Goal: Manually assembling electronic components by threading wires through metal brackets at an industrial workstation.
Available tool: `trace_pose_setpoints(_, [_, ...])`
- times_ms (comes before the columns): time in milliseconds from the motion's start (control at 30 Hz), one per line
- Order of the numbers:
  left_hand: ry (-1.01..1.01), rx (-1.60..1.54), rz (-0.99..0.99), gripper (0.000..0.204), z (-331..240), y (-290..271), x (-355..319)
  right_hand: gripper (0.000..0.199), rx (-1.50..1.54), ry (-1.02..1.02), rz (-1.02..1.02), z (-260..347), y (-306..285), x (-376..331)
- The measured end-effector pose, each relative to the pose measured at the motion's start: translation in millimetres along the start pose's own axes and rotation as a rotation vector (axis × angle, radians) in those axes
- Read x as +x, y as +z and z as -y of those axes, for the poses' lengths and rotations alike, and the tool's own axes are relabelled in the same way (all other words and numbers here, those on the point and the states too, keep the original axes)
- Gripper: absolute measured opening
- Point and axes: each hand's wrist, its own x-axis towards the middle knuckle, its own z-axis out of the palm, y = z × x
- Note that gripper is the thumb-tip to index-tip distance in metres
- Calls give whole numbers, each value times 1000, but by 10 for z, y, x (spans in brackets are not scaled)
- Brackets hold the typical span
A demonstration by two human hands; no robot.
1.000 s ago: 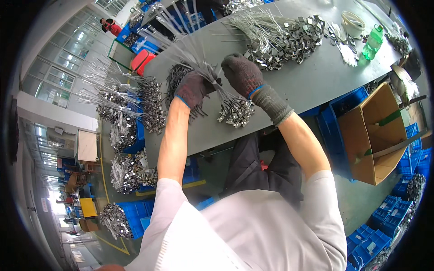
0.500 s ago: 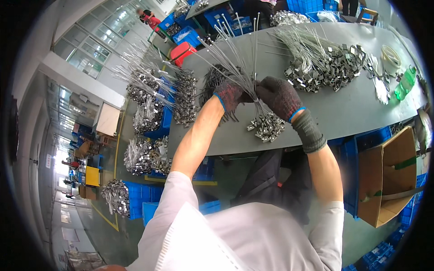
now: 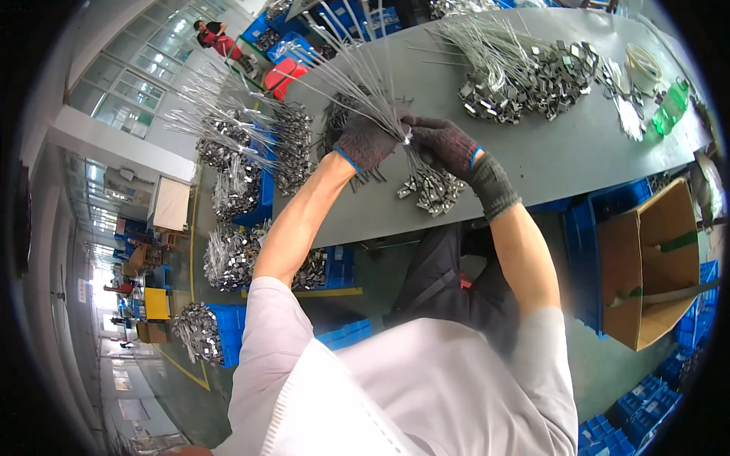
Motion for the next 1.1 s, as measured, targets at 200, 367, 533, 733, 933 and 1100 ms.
trace_pose_setpoints(200, [-208, 95, 1, 20, -66, 139, -174, 23, 106, -7, -77, 46, 92, -49])
trace_pose_setpoints(367, [-699, -995, -192, 26, -259, 174, -428, 25, -520, -152, -481, -284, -15, 80])
trace_pose_setpoints(533, [-699, -1066, -221, 31, -489, 172, -526, 26, -519, -249, -493, -494, -15, 118])
trace_pose_setpoints(733, [-510, -808, -689, 28, -668, 384, -220, 30, -685, -173, -582, -517, 163, 114])
trace_pose_setpoints(933, [-1143, -1193, -778, 29, -563, 509, 79, 37, -287, -141, -448, -612, 286, -202])
trace_pose_setpoints(1100, [-910, -1690, -677, 44, -152, 28, -253, 36, 80, 270, -811, -1322, -610, -1061])
